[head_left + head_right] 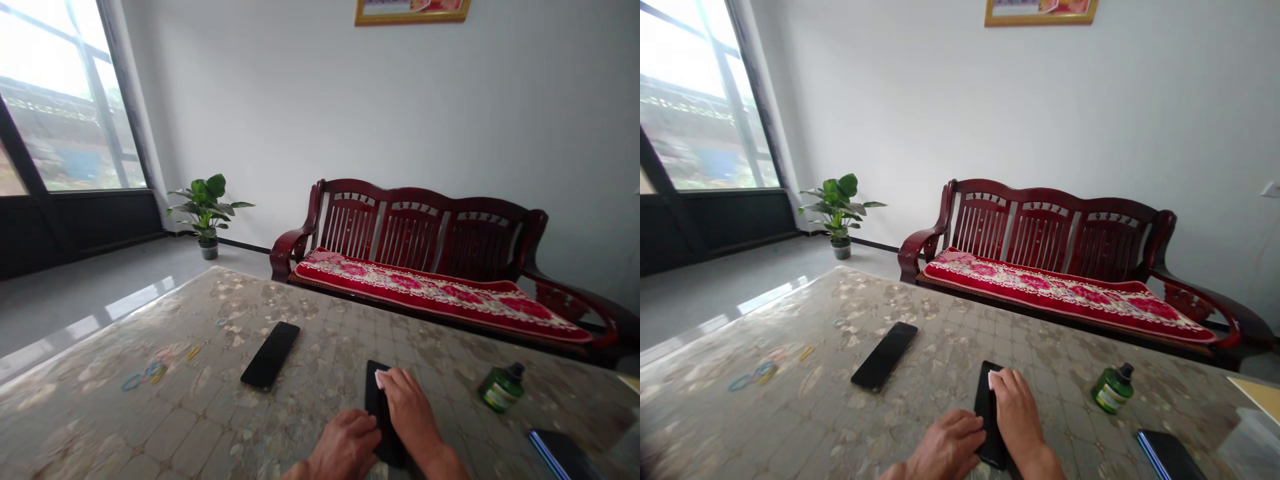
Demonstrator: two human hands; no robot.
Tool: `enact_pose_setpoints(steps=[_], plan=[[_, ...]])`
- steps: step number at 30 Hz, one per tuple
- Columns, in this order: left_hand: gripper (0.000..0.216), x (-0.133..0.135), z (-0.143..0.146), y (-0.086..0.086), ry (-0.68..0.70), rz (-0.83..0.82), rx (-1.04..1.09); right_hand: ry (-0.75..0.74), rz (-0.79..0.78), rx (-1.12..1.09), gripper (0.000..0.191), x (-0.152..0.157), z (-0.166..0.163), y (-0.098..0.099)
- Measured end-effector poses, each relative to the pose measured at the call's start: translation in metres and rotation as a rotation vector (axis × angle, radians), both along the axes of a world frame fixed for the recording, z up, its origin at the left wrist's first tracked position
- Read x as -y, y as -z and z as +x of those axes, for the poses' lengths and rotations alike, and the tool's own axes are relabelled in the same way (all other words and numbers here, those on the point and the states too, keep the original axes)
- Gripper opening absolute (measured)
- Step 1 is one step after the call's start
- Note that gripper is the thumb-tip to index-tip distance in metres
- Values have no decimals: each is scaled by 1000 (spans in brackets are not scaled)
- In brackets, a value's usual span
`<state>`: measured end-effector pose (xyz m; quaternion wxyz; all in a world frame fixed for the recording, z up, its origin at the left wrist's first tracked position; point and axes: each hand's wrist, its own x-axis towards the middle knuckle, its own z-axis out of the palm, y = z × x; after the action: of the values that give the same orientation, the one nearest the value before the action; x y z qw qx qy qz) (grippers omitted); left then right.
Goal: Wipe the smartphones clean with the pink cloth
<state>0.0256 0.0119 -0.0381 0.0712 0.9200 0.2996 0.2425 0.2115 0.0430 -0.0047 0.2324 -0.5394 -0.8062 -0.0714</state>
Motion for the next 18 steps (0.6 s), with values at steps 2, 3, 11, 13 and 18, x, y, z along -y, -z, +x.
enact_pose_setpoints(steps=[2,3,11,13,18], plan=[[11,1,0,1,-4,8,15,38,-13,-2,32,-10,-5,-6],[11,2,1,1,-8,10,29,52,-26,-4,31,-12,-7,-8],[12,8,0,-13,-18,3,91,-33,-134,-4,32,24,-14,-14],[11,9,-1,-16,-23,-1,84,-41,-135,4,31,23,-14,-17],[13,11,-1,-18,-9,9,80,45,-147,61,31,-12,-16,-28]])
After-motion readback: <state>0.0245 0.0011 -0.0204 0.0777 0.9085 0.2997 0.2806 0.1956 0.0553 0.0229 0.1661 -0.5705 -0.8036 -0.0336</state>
